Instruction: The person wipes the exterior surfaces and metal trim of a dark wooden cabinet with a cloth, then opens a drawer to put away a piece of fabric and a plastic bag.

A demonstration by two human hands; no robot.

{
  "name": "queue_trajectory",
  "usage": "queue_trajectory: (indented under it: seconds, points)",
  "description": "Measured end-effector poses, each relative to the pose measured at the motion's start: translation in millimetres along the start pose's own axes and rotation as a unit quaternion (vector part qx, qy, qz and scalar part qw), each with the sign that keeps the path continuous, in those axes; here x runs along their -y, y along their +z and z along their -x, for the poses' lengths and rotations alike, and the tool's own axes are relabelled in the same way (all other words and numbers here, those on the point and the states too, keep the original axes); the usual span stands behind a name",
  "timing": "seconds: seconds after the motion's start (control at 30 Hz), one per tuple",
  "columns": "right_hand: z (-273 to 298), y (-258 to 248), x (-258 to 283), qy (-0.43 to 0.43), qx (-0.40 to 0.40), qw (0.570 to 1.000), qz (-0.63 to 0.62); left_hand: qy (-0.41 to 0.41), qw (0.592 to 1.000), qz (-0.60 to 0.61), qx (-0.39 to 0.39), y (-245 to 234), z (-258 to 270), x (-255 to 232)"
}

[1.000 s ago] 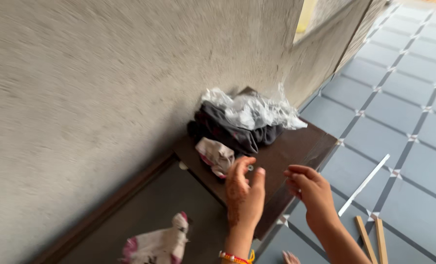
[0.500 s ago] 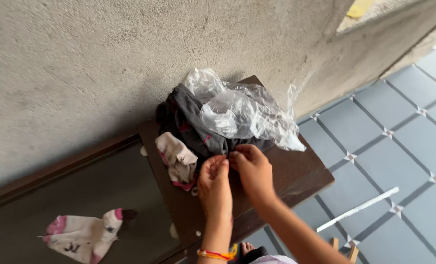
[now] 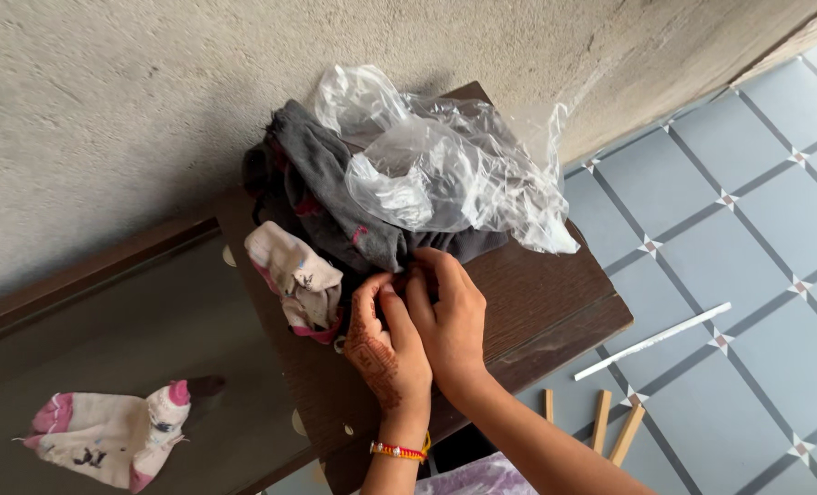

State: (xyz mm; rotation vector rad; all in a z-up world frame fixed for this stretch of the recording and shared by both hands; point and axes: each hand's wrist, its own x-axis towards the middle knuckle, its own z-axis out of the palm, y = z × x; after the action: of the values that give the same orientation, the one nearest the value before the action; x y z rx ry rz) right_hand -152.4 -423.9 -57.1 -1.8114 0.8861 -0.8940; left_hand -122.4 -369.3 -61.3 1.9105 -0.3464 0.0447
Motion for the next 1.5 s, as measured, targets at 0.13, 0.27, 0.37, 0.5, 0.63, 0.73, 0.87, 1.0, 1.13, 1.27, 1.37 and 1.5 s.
queue_trajectory:
  seconds: [0.13,0.27,0.37,0.5,0.63,0.73,0.87,1.0,1.13,1.27,1.37,1.5]
  points:
    - [0.9,1.6,-3.2,-0.020,-0.013,1.000,0.001,0.020,0.999,0.025,0.011,1.2,-0.3,4.5]
    - [-1.0,-2.1,-1.3,0.011,-0.009,1.000,-0.009,0.059,0.998,-0.018,-0.002,1.4,-3.8,4.1]
    - [2.0,-5.0,0.2,0.002,0.001,1.000,0.001,0.003,0.999,0.042,0.029,-0.1,-1.1,0.0]
    - [0.2,-7.5,-3.6,-0.006,0.018,1.000,-0.011,0.016,0.998,0.049,0.044,-3.7,-0.5,-0.2]
    - [12.4,-20.0,-1.3,-0.090,0.035,0.995,-0.013,0.086,0.995,-0.013,0.040,-15.3,11.1,1.0]
    - [23.8,-29.0,-2.3,-0.120,0.055,0.991,0.010,0.155,0.986,-0.062,0.011,-16.2,13.4,8.2]
    - [30.2,-35.1,-7.6,-0.107,0.056,0.993,0.005,0.155,0.986,-0.053,0.038,-14.8,17.4,14.8]
    - [32.8,-39.0,-13.6,0.049,-0.016,0.998,-0.044,0.179,0.979,-0.074,0.067,-18.0,20.0,11.3]
    - [18.2,-47.9,-25.7,0.184,-0.005,0.975,-0.123,0.138,0.985,-0.076,0.074,-13.1,17.1,12.4]
    - [38.1,-61.8,-30.8,0.072,-0.018,0.997,-0.028,0.180,0.976,-0.055,0.106,-2.9,12.2,14.1]
    - [49.6,-46.0,-26.1,-0.045,-0.052,0.997,0.045,0.214,0.972,-0.045,0.088,-9.2,12.6,20.2]
    - [60.8,-47.4,-18.1,-0.097,-0.052,0.988,0.109,0.218,0.967,-0.053,0.117,-4.0,11.6,20.7]
